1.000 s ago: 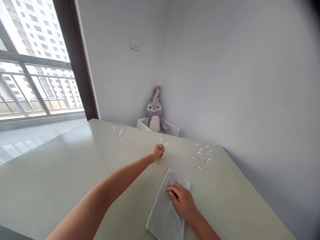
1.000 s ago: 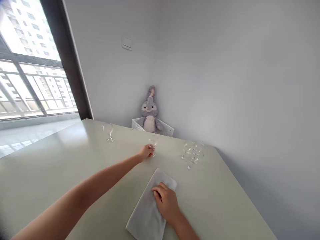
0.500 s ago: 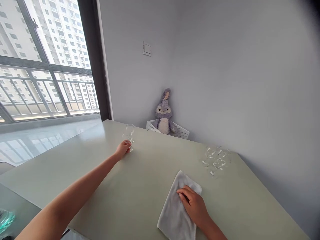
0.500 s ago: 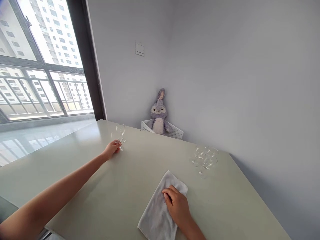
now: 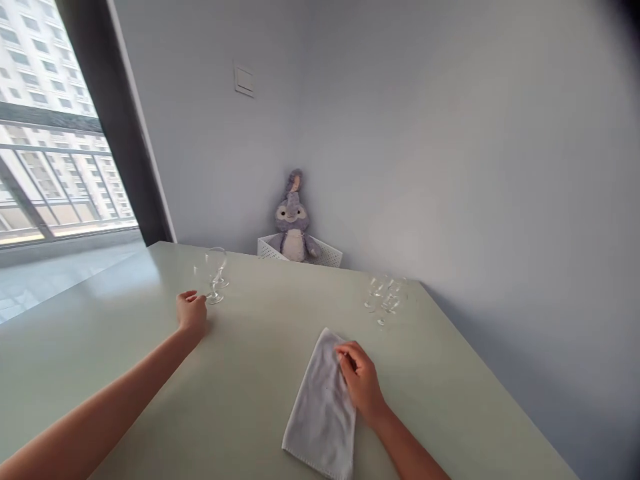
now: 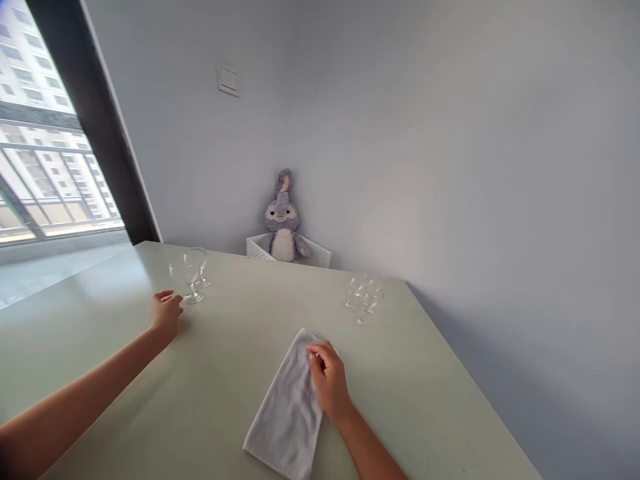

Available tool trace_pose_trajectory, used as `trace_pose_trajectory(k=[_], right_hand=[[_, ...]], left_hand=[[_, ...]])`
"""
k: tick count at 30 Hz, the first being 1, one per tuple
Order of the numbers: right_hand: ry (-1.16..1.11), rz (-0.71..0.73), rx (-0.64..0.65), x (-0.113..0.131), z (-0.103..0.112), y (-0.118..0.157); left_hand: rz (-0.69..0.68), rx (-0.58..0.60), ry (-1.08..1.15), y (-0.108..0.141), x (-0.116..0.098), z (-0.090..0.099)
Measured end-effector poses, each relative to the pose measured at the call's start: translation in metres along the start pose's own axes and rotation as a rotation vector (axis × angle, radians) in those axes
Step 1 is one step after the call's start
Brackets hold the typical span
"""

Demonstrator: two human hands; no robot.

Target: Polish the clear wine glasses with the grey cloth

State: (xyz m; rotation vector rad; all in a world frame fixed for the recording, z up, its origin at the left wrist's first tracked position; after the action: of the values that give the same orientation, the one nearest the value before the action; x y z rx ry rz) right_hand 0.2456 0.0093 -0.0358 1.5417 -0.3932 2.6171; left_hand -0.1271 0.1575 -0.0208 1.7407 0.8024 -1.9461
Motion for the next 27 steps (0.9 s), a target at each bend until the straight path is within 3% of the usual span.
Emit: trace_pose_trajectory(k=[4,6,9,12,18,22,24,27], right_hand=[[-0.160,-0.282,-0.476,-0.034,0.042,-0.035],[-0.250,-0.450,-0.576,-0.053,0.061,-0.056],[-0.342,-0.548,-0.517,-0.068,0.075,-0.084],[-0.358,-0.523,-0.434,-0.068,0.069,-0.097],[-0.381,-0.482,-0.252,-0.042,0.006,-0.096],[-0.394,-0.459,-0.122,-0.023,-0.029,-0.091],[-0.405,-0.451,-0.187,-0.024,-0.027,-0.092],[-0.418,-0.483,-0.404,-0.039,0.000,-0.101]], left_hand=[[0.039,0.167,0.102,0.053,0.002,-0.017],[0.028,0.292,0.155,0.083,0.003,-0.026],[-0.002,0.437,0.157,0.116,0.004,-0.034],[-0.055,0.558,0.105,0.129,-0.001,-0.043],[-0.100,0.888,-0.083,0.140,-0.016,-0.092],[-0.108,0.929,-0.082,0.151,-0.020,-0.127],[-0.096,0.926,-0.055,0.153,-0.019,-0.137],[-0.047,0.935,-0.030,0.153,-0.016,-0.145]])
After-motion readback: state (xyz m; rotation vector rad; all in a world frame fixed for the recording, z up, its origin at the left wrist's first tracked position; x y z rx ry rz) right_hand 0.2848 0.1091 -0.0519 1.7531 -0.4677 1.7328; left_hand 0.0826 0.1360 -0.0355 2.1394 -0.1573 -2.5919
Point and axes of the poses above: each hand's wrist, its own y-axis away from the middle knuckle, its own z-axis out of the back of the hand, x = y × z, the point moved 3 cm from there along -y, towards the middle knuckle, and after that the axes turned 12 degrees about -z, right-handed, at the moved point
